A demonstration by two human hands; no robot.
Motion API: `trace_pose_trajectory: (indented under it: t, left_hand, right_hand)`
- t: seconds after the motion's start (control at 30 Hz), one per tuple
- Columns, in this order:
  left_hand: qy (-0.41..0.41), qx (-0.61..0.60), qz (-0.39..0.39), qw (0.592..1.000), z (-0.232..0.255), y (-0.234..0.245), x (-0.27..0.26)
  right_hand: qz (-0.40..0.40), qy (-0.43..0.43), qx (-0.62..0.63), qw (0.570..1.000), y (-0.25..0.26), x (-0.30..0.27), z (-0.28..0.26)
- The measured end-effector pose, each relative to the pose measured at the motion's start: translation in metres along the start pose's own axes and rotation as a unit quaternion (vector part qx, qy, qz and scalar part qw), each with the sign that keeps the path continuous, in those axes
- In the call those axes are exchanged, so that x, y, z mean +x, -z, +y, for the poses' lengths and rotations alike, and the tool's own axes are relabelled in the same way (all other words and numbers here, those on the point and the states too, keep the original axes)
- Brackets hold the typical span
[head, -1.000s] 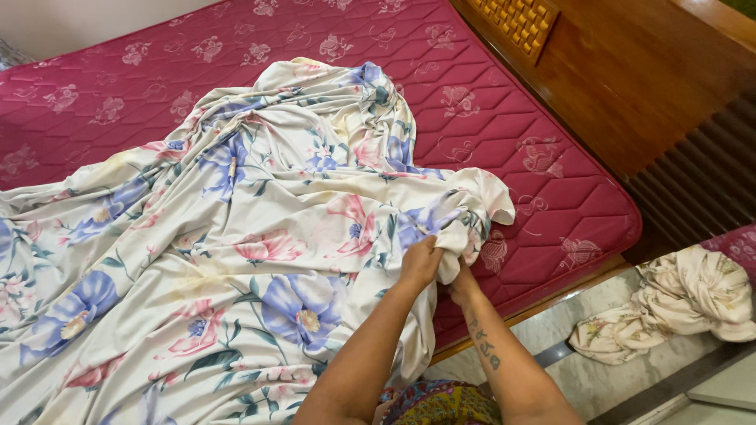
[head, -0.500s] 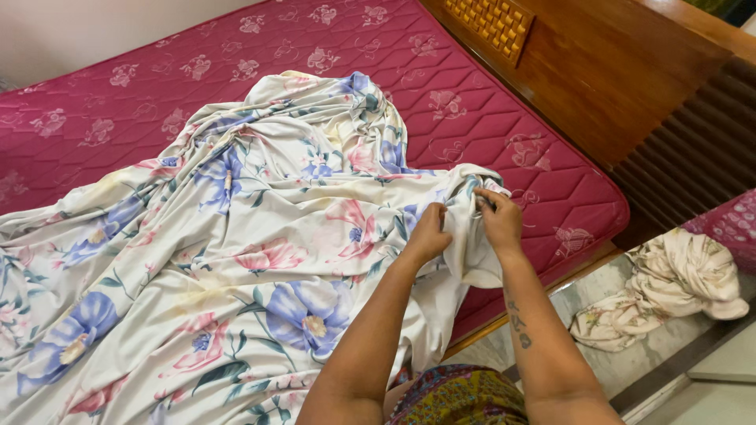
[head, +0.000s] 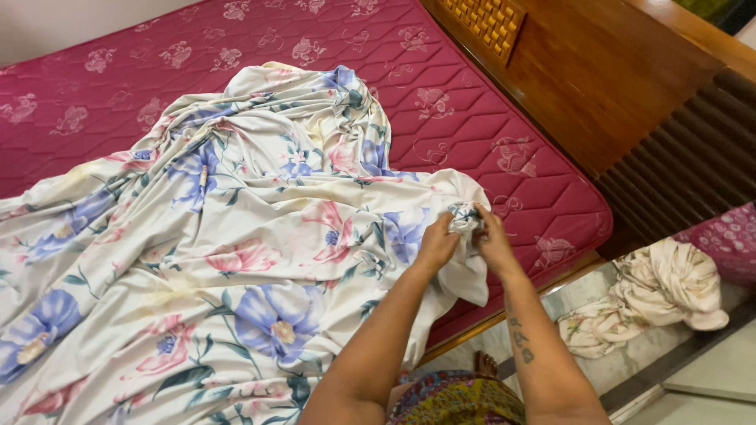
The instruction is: The person spreads a floral-patterned bedsheet over a red mattress, smoothing it out and tucking the edges under the mattress. They adjust the sheet repeatedly to ensure it is flat and properly aligned across the bed surface.
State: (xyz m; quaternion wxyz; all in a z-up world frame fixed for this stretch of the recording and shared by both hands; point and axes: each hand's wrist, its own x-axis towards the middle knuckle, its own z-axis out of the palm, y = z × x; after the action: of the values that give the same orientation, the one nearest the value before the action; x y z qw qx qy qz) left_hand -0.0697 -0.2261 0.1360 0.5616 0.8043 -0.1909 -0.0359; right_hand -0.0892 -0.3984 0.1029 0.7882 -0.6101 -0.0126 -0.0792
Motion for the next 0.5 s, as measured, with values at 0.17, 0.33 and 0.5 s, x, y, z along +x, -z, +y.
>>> trace_pose_trajectory:
  t: [0.17, 0.33, 0.5]
  left_hand:
    - [0.049, -0.123, -0.212, 0.968, 0.003, -0.018, 0.030]
    - [0.200, -0.059, -0.157, 0.965, 0.044, -0.024, 0.056]
    - [0.004, 0.079, 0.033, 0.996, 0.059, -0.056, 0.073]
  right_hand:
    - [0.031, -0.167, 0.122, 0.978, 0.030, 0.024, 0.050]
    - [0.023, -0.044, 0.024, 0.998, 0.098, 0.078, 0.018]
    - [-0.138, 0.137, -0.110, 0.975, 0.130, 0.100, -0.063]
